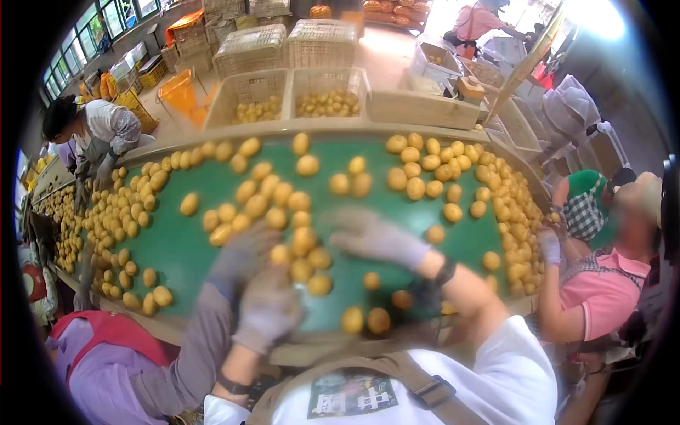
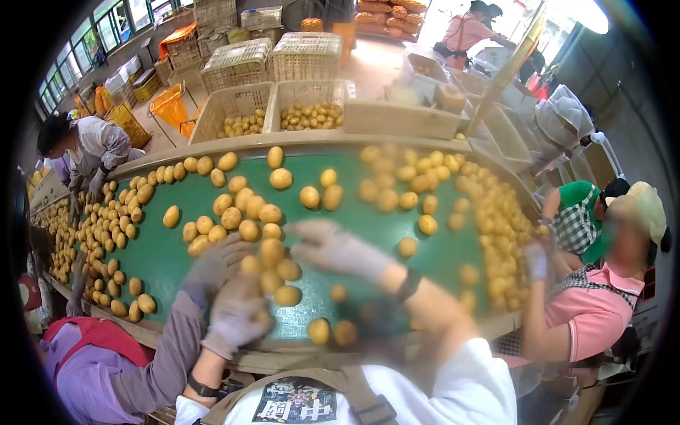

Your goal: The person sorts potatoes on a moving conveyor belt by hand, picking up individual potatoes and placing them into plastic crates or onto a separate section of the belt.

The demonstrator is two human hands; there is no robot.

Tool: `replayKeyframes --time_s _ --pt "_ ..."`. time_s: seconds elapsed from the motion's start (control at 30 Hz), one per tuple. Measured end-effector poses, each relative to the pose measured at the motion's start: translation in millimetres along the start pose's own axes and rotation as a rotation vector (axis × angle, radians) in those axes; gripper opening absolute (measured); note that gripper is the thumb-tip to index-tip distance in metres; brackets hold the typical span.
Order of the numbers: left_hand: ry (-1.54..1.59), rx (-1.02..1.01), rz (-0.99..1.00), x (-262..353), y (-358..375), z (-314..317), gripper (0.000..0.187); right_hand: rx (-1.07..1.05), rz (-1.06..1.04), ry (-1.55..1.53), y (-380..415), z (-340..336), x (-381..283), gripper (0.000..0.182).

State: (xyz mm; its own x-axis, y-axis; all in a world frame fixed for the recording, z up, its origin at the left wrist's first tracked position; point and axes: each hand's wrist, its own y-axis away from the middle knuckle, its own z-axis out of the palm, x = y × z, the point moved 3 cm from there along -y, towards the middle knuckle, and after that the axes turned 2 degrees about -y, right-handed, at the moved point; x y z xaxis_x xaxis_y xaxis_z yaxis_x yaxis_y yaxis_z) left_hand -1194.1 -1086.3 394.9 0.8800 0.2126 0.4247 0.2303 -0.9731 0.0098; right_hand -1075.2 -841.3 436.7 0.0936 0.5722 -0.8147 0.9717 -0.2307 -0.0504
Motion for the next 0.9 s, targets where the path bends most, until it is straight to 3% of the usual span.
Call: replayKeyframes --time_s 0.03,0.13,0.2,0.27,0.3,0.4,0.5,0.57,0.77,0.9 --pt "-0.071 0.052 -0.094 -22.9 11.9 -2.5 0.03 0.123 0.034 0.064 -2.5 -30.4 2.2 0.044" --pt "-0.44 0.144 -0.421 -73.8 55.4 -10.9 0.035 0.484 0.038 0.401 -22.3 -122.0 102.0 0.021" --pt "-0.423 0.205 -0.572 -89.3 78.6 -23.5 0.041 0.679 0.115 0.648 -28.5 -176.8 162.6 0.025" --pt "-0.377 0.222 -0.599 -82.9 87.8 -30.2 0.046 0.593 0.51 0.779 -20.7 -187.3 178.4 0.039" --pt "-0.358 0.273 -0.58 -78.5 92.0 -26.0 0.045 0.519 0.61 0.811 -27.2 -185.3 177.4 0.046" --pt "-0.263 0.342 -0.57 -48.3 91.8 -18.6 0.046 0.335 0.474 0.784 -54.3 -165.0 176.4 0.046" --pt "-0.195 0.354 -0.548 -23.5 92.4 -3.6 0.046 0.404 0.373 0.816 -65.4 -129.4 198.5 0.045" --pt "-0.204 0.36 -0.504 -17.4 96.9 -0.7 0.046 0.329 0.288 0.769 -70.9 -98.1 195.2 0.044" --pt "-0.093 0.424 -0.493 -25.9 105.2 -3.2 0.049 0.112 0.152 0.525 -46.7 -11.3 91.0 0.047" --pt "-0.133 0.373 -0.419 -14.6 95.6 -0.5 0.051 0.378 0.071 0.148 -48.3 -25.7 65.1 0.057"
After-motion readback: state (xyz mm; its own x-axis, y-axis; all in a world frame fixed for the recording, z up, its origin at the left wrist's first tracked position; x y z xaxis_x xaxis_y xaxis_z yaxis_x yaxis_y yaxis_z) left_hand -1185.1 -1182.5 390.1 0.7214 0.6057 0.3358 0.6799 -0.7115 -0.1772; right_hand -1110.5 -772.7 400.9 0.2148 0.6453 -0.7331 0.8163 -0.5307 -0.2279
